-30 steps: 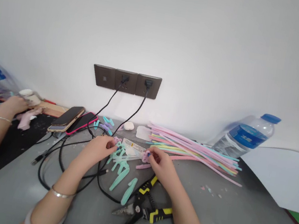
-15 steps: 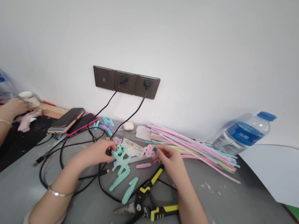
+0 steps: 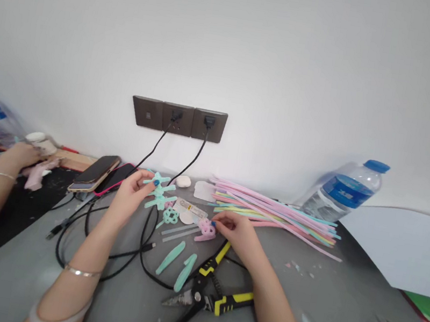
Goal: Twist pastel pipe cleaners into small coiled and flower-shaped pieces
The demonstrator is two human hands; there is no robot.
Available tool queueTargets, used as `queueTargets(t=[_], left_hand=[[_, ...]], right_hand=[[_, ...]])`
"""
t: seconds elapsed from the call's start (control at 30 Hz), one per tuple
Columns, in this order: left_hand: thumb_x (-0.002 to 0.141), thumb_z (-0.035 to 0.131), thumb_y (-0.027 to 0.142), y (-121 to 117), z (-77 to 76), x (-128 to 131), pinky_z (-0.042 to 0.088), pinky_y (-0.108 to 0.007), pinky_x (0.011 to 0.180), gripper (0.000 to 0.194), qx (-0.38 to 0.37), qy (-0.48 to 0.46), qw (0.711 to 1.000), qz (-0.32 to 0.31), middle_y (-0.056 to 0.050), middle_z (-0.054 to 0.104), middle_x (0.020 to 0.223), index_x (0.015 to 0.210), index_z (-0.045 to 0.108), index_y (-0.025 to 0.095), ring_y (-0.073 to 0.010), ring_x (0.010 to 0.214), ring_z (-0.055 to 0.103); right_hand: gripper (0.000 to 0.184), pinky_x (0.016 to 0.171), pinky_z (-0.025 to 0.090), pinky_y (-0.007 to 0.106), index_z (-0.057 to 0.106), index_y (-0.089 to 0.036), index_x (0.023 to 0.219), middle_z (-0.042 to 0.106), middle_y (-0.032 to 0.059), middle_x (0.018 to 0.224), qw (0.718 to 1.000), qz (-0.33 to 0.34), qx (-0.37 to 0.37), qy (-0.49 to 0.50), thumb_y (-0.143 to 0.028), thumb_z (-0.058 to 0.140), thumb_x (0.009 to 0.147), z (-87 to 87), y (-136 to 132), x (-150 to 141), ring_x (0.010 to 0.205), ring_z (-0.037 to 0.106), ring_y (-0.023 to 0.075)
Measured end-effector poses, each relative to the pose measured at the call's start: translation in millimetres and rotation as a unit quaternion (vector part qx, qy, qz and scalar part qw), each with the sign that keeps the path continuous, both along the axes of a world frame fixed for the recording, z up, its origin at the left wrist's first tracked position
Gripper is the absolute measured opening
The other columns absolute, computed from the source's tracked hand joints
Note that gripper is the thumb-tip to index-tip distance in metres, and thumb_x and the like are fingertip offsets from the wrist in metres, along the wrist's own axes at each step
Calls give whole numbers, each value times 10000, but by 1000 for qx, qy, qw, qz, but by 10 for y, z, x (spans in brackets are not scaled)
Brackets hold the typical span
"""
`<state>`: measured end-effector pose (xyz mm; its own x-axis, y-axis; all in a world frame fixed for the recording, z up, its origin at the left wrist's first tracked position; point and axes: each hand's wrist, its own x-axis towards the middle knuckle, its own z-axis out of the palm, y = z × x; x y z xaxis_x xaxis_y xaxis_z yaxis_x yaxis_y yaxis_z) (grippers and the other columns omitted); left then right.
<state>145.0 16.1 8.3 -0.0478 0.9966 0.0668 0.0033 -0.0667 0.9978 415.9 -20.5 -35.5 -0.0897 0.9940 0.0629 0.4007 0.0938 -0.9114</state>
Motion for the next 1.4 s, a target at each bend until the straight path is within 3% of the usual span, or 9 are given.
queueTargets(t=[0.13,0.23,0.43,0.57,0.7,0.83,1.1,1.23,1.4], left_hand=[[627,777,409,-66,-34,211,525,-214,591,373,-43,-62,996,-40,35,591,688,846,571,188,-108,623,575],[626,780,393,-107,-93,344,532,-216,586,376,-63,-82,992,-71,26,614,723,844,548,194,-111,641,584],[631,778,379,-193,-233,572,561,-257,625,368,-64,-102,989,-89,40,586,728,820,529,187,-109,656,582],[628,780,350,-264,-274,692,539,-240,598,350,-62,-99,985,-131,52,586,666,794,522,182,-108,613,583],[639,771,315,-297,-277,713,448,-176,514,285,-36,-66,989,-128,60,573,571,756,556,168,-85,518,541],[687,724,365,-303,-250,694,495,-226,552,256,-39,-46,992,-109,21,628,581,817,636,162,-141,578,615],[721,702,405,-309,-270,725,516,-238,553,351,-57,-90,987,-123,-41,708,811,974,600,183,-163,645,657],[692,733,349,-304,-294,728,491,-206,525,285,-38,-60,986,-151,-59,673,877,887,638,164,-160,712,625],[730,695,314,-290,-317,712,462,-207,535,189,-12,-15,986,-168,-26,622,759,828,677,153,-124,632,542]], right_hand=[[130,638,493,301,679,-185,747,705,37,700,1000,6,16,-22,-180,556,710,17,-18,-65,668,650,195],[183,661,498,323,691,-194,802,723,57,814,999,-22,36,-20,-180,522,736,44,-29,-69,747,657,216],[269,584,509,295,638,-218,1005,698,90,995,986,-5,24,164,-406,542,839,152,-67,-86,881,653,243],[264,665,522,304,629,-211,960,683,71,940,976,49,16,213,-390,669,771,155,-95,-176,854,651,221],[185,635,518,286,614,-196,844,664,29,832,971,93,-29,219,-327,698,743,126,-114,-243,734,635,176],[201,629,519,277,610,-189,833,663,28,834,969,84,-37,231,-341,702,738,145,-126,-241,717,621,162],[234,631,510,271,623,-194,831,646,21,740,967,51,-8,251,-414,678,777,197,-119,-205,686,605,155],[242,646,516,274,630,-193,812,630,15,735,966,26,10,255,-427,679,776,176,-103,-182,670,596,149],[249,666,525,285,630,-193,813,641,16,743,964,26,5,263,-426,697,761,168,-95,-176,686,612,157]])
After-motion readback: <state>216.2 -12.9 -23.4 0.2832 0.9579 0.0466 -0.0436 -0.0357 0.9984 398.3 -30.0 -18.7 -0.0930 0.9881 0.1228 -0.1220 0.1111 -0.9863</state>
